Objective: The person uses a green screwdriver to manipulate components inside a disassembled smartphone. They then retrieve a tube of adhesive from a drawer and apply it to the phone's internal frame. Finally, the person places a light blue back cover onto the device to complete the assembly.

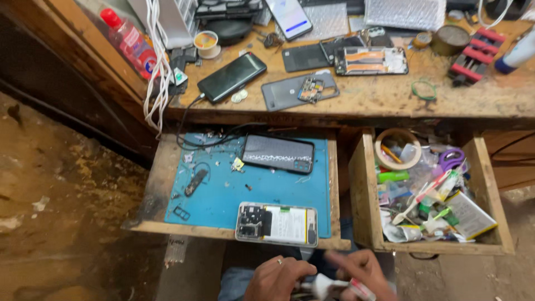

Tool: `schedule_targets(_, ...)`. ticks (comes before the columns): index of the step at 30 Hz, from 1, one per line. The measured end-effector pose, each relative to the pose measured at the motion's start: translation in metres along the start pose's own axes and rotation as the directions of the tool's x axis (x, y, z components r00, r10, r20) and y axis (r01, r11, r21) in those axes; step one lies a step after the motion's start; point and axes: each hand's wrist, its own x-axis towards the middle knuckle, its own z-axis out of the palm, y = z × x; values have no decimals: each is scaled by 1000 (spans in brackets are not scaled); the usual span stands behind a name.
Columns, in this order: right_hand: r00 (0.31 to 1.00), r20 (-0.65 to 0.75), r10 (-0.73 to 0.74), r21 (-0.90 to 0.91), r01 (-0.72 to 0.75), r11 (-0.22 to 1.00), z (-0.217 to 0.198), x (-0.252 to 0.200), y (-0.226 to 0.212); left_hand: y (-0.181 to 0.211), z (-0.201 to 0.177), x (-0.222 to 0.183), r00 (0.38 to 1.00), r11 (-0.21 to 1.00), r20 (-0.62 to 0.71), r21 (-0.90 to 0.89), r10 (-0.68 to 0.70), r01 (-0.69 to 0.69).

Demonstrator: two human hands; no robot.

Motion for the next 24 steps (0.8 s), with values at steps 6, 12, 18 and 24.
schedule_targets(6, 937, -329, -113, -51, 102, 993, -3, -54, -20, 29, -1, -6, 921, 921, 33, -51, 389, -387)
schedule_targets(12, 888, -386, 248, 512, -17, 859, 12, -76, -25, 36, 11, -10, 968, 943, 21, -232, 248, -237)
schedule_targets(18, 970, -219, 106, -183, -148, 972, 8, -73, -33, 30, 4, -2, 989, 935, 97, -349, 109, -69)
schedule_targets(24, 954, -99, 284, 119, -272, 955, 8, -22, -35, 20, -26, 17, 972, 948, 96, -260, 213, -182)
